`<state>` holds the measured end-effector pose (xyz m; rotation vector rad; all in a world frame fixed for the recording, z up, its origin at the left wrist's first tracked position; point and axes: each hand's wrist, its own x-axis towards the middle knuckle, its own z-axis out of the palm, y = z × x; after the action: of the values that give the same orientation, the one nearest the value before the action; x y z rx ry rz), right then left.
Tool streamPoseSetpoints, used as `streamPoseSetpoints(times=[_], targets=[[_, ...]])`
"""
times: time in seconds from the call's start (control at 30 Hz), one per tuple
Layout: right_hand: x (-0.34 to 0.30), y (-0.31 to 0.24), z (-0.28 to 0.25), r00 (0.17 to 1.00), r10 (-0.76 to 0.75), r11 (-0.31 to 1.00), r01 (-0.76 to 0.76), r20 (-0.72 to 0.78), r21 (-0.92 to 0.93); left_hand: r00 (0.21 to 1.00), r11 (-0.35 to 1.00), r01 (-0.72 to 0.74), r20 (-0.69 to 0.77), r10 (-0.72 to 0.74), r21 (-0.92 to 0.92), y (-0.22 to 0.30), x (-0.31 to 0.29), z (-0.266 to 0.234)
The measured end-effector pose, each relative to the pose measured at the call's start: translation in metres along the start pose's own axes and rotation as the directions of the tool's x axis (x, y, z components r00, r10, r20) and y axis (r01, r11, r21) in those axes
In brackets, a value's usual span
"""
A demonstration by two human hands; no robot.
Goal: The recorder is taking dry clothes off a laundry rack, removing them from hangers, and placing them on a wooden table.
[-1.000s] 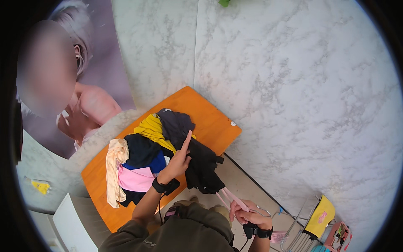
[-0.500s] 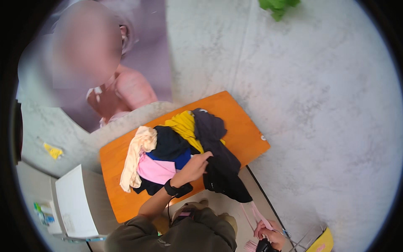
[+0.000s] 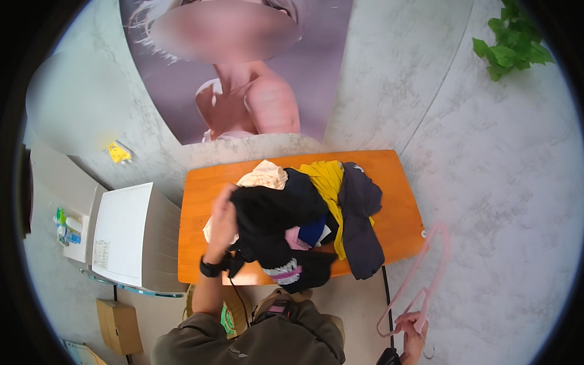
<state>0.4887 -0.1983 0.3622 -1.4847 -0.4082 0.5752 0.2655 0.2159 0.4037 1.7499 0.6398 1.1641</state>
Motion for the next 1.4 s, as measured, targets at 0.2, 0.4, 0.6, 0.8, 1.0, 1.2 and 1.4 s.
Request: streamPoseSetpoints(times=[0.2, 0.4, 0.6, 0.8, 1.0, 1.2, 1.4], targets=[[0.039, -0.001, 0.04, 0.991, 0.097, 0.993, -0.103, 0.096, 0.059, 0.958, 0.993, -0.047, -0.287, 0.015, -0.106, -0.008, 0.047, -0.1], [0.048, 0.005, 0.06, 0.987, 0.087, 0.978, -0.11, 0.134, 0.176, 0.951, 0.991, 0.131, -0.28, -0.134, -0.029, -0.118, 0.081, -0.104], [0.033, 0.017, 0.056, 0.987, 0.15, 0.973, -0.159, 0.064, 0.167, 0.94, 0.96, 0.252, -0.207, -0.273, -0.121, -0.16, 0.059, -0.081], [0.025, 0.025, 0.057, 0.979, 0.206, 0.95, -0.201, 0.003, 0.239, 0.902, 0.894, -0.07, -0.411, -0.133, -0.442, -0.109, 0.081, -0.078], [0.032, 0.028, 0.064, 0.968, 0.252, 0.912, -0.24, 0.006, 0.333, 0.796, 0.978, -0.19, -0.596, 0.1, -0.09, -0.12, 0.112, -0.102], [0.035, 0.03, 0.065, 0.982, 0.182, 0.851, -0.131, -0.051, 0.509, 0.954, 0.665, 0.261, -0.291, -0.068, 0.7, -0.286, 0.064, -0.104], [0.026, 0.047, 0.048, 0.965, 0.174, 0.885, -0.066, -0.197, 0.461, 0.846, 0.567, 0.391, -0.04, -0.532, 0.725, -0.403, -0.034, -0.099]])
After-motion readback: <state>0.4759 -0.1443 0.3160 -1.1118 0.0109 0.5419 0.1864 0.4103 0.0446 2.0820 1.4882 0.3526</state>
